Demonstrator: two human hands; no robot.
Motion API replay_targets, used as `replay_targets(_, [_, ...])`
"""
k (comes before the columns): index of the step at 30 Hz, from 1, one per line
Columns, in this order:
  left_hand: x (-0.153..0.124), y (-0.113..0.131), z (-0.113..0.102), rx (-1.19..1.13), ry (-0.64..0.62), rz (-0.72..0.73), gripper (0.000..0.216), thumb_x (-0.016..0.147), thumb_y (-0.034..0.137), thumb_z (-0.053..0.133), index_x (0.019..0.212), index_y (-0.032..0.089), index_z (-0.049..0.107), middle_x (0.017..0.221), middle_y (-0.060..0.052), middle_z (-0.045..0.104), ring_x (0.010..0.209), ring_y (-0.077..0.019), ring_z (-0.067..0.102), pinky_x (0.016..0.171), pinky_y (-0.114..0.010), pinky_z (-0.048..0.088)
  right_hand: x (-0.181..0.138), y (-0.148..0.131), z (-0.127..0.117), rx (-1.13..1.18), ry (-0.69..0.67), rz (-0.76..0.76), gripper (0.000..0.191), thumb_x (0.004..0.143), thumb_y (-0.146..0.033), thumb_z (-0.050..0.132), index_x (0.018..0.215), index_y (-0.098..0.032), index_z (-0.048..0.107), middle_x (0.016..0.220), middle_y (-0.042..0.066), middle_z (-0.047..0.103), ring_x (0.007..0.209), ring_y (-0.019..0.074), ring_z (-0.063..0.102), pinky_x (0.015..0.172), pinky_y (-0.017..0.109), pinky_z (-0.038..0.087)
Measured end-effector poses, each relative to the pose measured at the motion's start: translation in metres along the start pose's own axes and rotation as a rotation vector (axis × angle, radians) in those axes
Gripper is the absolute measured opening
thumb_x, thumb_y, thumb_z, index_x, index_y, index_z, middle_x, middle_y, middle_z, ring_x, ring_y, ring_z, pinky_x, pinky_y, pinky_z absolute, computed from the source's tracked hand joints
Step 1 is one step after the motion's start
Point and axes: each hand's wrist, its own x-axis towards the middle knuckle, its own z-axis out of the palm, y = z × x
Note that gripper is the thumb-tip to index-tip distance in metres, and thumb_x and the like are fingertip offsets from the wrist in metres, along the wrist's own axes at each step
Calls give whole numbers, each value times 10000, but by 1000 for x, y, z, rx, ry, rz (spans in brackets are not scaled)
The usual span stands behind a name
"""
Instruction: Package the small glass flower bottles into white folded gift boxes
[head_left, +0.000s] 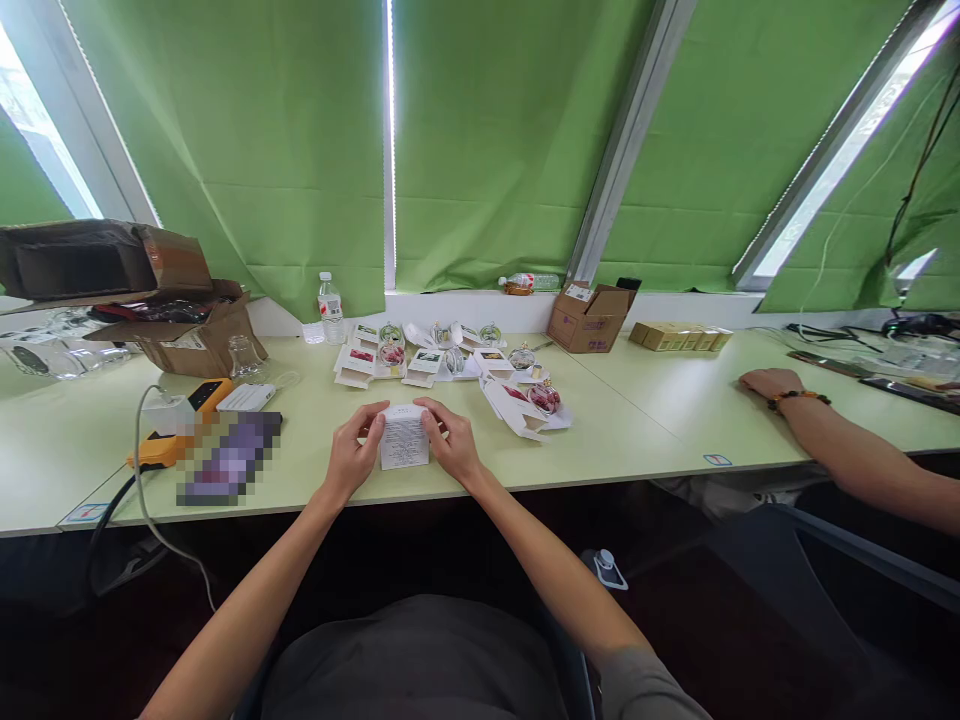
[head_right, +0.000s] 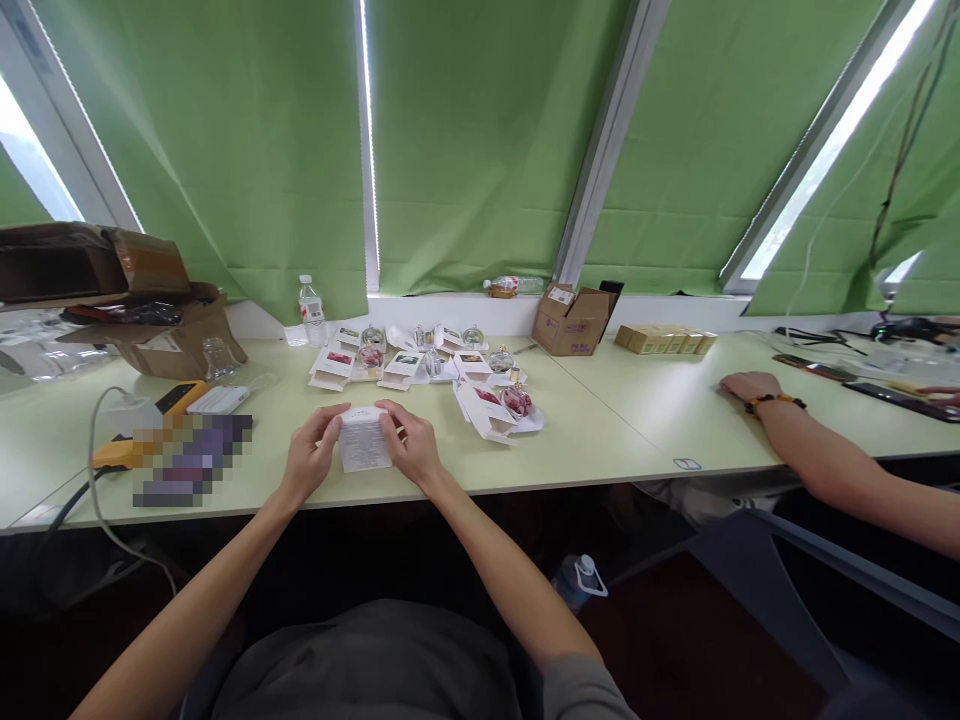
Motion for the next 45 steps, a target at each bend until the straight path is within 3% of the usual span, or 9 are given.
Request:
replay_targets(18, [-1, 0, 1, 23, -11, 4, 287, 963, 352, 439, 1123, 192, 615, 988, -50, 685, 833, -161, 627, 699, -262, 502, 1, 0, 0, 66, -2, 32, 354, 962, -396, 399, 1153, -200, 624, 991, 48, 690, 722, 136, 627, 544, 205, 488])
replay_targets(25, [-2, 4, 2, 36, -16, 68, 306, 967, 349, 439, 1157, 217, 638, 1172, -81, 647, 1049, -200, 613, 727, -265, 539, 1, 0, 0, 65, 15, 64, 372, 937, -450, 455, 1132, -196, 643, 815, 29, 649, 669, 130, 605, 525, 202, 485])
replay_targets(29, [-1, 6, 2, 25, -37, 104, 301, 953, 351, 479, 1179, 237, 642, 1236, -78, 612, 1103, -203, 598, 712, -253, 561, 0, -1, 1, 57, 14, 48, 368, 942, -436, 456, 1160, -201, 638, 889, 37, 681, 682, 129, 614, 534, 209, 495])
replay_targets(34, [-1, 3, 3, 25, -32, 126, 290, 943, 344, 505, 1166, 230, 650, 1208, -81, 617, 1068, -197, 611, 703, -254, 571, -1, -1, 2, 21, 29, -11, 371, 933, -417, 485, 1211, -223, 635, 1146, 62, 681, 751, 140, 633, 568, 227, 536])
replay_targets(45, [0, 4, 3, -14, -40, 72, 250, 936, 343, 521, 1112, 240, 667, 1092, -59, 639, 975, -168, 622, 693, -241, 559, 0, 1, 2, 12, 31, -40, 338, 919, -411, 530, 1180, -241, 662, 1149, 61, 692, 794, 156, 654, 622, 260, 571])
